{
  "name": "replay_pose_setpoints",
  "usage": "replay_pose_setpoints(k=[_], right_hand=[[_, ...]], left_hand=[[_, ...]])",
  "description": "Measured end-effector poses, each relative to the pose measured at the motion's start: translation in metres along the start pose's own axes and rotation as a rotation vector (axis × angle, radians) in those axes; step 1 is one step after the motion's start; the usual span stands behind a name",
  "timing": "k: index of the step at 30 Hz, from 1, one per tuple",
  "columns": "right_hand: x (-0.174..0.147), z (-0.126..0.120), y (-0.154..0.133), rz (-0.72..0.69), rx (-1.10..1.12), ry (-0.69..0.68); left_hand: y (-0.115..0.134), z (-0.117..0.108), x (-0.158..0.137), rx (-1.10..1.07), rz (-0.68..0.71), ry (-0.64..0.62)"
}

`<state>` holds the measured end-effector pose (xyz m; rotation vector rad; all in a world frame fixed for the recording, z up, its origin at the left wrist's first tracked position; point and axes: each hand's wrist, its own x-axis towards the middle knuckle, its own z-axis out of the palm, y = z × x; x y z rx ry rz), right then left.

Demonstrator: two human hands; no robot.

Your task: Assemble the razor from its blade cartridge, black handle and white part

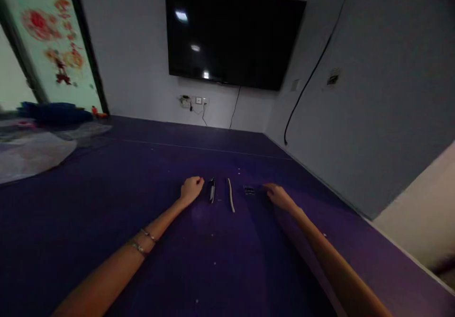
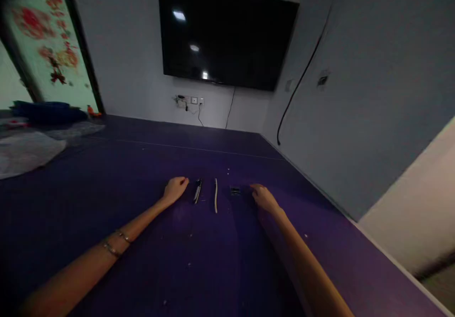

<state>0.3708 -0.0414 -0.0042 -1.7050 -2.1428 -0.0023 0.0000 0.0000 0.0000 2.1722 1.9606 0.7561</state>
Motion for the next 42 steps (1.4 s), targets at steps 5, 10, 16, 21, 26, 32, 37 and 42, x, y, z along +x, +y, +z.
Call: replay_pose_setpoints(k=[5,10,16,21,26,32,37,42], right_hand=[[-0.016,0.013,0.011,-0.002,0.007,0.073],[-0.021,0.022,0.017,0.02,0.005,0.1],[-0.023,0.022,0.02,0.025,0.003,0.103],[-0.024,0.023,0.018,0.036,0.039,0.123],[-0.025,0.021,0.015,0.037,0.024,0.127],[-0.025,0.021,0.015,0.023,0.007,0.13],[-0.025,0.021,0.015,0.037,-0.019,0.116],[-0.025,0.02,0.014,0.034,-0.028,0.103]], left_hand=[[-0.021,-0.016,0.01,0.123,0.098,0.07],[-0.049,-0.018,0.015,0.35,0.072,0.144],[-0.065,-0.012,0.017,0.367,-0.049,0.036],[-0.066,-0.012,0.018,0.364,-0.047,0.019],[-0.066,-0.013,0.017,0.363,-0.046,0.013],[-0.066,-0.013,0.017,0.354,-0.045,0.015],[-0.065,-0.014,0.016,0.347,-0.048,0.011],[-0.065,-0.015,0.017,0.318,-0.072,0.007]])
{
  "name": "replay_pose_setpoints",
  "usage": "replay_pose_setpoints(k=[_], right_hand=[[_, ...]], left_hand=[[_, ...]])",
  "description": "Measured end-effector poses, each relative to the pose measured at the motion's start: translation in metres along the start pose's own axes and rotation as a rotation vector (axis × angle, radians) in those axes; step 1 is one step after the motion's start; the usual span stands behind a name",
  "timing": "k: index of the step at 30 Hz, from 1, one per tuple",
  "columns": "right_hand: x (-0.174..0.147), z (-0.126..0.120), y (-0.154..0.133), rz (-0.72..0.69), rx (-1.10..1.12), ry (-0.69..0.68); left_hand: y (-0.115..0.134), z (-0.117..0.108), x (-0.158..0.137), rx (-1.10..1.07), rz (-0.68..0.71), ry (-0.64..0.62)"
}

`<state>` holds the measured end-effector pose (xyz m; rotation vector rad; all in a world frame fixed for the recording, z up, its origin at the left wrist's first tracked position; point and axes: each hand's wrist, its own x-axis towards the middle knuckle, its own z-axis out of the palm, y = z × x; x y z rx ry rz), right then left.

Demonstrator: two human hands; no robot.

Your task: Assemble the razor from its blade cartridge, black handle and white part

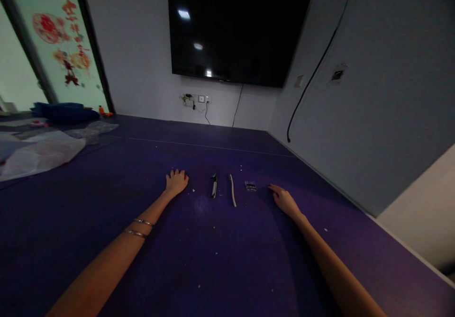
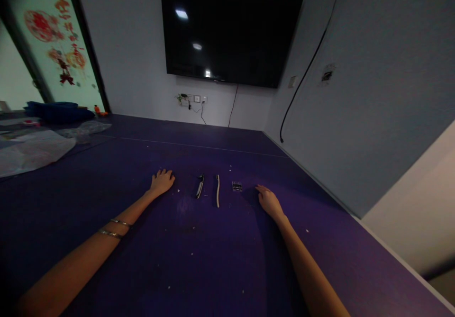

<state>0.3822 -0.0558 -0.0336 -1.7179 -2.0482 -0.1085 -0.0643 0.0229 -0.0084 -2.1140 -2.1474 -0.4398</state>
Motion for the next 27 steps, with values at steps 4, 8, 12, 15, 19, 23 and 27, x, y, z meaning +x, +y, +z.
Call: replay_pose_setpoints(k=[4,8,12,15,19,23,27], right_hand=[[0.0,-0.001,-0.001,0.012,0.03,0.002],[-0.001,-0.003,-0.003,0.022,0.042,0.007],[-0.002,-0.003,-0.004,0.039,0.055,0.014],[-0.001,-0.002,-0.003,0.039,0.049,0.009],[-0.001,0.0,0.0,0.006,0.012,0.001],[-0.001,0.0,-0.001,0.005,0.0,0.003],[-0.001,-0.002,-0.003,0.004,0.017,0.005]], left_hand=[[0.007,-0.01,-0.002,-0.032,-0.016,0.069],[0.033,-0.026,-0.01,-0.079,0.089,0.115],[0.069,-0.032,-0.022,-0.206,0.143,-0.013],[0.09,-0.03,-0.026,-0.271,0.192,-0.139],[0.106,-0.027,-0.025,-0.226,0.17,-0.19],[0.115,-0.025,-0.021,-0.172,0.14,-0.189],[0.119,-0.021,-0.019,-0.145,0.148,-0.207]])
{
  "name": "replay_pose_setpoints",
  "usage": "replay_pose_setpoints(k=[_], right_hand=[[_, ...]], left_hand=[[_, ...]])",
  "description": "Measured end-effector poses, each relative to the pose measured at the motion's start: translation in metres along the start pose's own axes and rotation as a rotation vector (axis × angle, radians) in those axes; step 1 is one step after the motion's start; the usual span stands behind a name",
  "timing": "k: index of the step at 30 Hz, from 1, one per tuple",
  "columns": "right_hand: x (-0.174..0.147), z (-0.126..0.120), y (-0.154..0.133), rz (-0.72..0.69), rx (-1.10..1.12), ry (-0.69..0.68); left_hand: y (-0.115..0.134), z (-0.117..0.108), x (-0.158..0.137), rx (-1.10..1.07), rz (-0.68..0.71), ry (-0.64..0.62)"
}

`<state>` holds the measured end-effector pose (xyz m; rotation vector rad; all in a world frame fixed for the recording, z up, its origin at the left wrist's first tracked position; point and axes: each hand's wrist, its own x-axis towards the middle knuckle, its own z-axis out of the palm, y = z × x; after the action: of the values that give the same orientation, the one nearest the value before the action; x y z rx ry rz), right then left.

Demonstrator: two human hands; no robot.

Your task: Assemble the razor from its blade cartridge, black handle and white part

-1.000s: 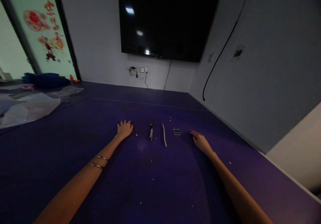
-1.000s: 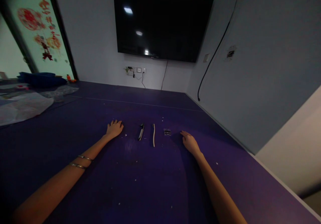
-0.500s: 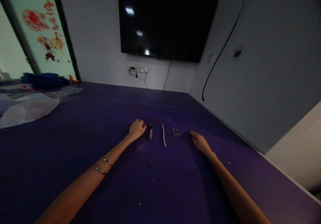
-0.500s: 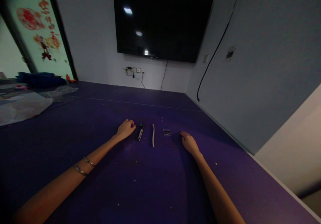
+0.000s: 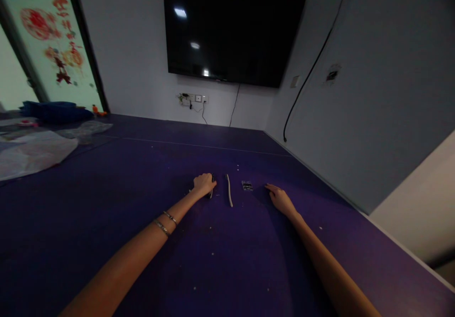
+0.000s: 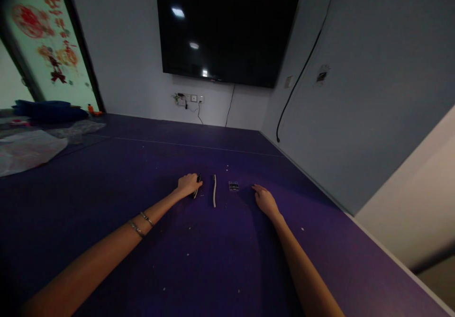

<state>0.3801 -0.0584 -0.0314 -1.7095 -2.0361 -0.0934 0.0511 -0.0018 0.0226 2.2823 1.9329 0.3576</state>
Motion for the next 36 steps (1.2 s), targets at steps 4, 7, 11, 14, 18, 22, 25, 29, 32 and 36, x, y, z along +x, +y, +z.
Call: replay_pose_setpoints(k=[4,7,11,14,18,22,25,29,32,36], right_hand=[[0.0,-0.001,-0.001,0.012,0.013,0.003],[0.0,-0.001,-0.001,0.02,0.017,0.006],[-0.001,-0.001,-0.002,0.033,0.052,0.016],[-0.001,-0.001,-0.001,0.034,0.061,0.016],[0.0,0.001,0.001,0.028,0.039,0.016],[0.0,0.003,0.003,0.024,0.064,0.031],[0.0,0.004,0.004,0.029,0.074,0.034],[0.0,0.003,0.004,0.024,0.057,0.029],[0.0,0.003,0.004,0.013,0.038,0.026],[0.001,0.003,0.005,0.01,0.024,0.017]], left_hand=[[0.0,0.003,0.002,0.009,0.009,-0.002],[-0.002,0.003,0.003,-0.015,-0.005,0.02],[-0.006,-0.004,0.007,-0.206,-0.065,0.008],[-0.013,-0.015,0.006,-0.562,-0.11,-0.135],[-0.03,-0.026,-0.01,-1.113,-0.178,-0.345],[-0.047,-0.031,-0.033,-1.382,-0.303,-0.407],[-0.055,-0.031,-0.045,-1.45,-0.37,-0.393],[-0.059,-0.031,-0.052,-1.507,-0.401,-0.455],[-0.059,-0.029,-0.055,-1.501,-0.43,-0.496],[-0.057,-0.028,-0.057,-1.423,-0.461,-0.455]])
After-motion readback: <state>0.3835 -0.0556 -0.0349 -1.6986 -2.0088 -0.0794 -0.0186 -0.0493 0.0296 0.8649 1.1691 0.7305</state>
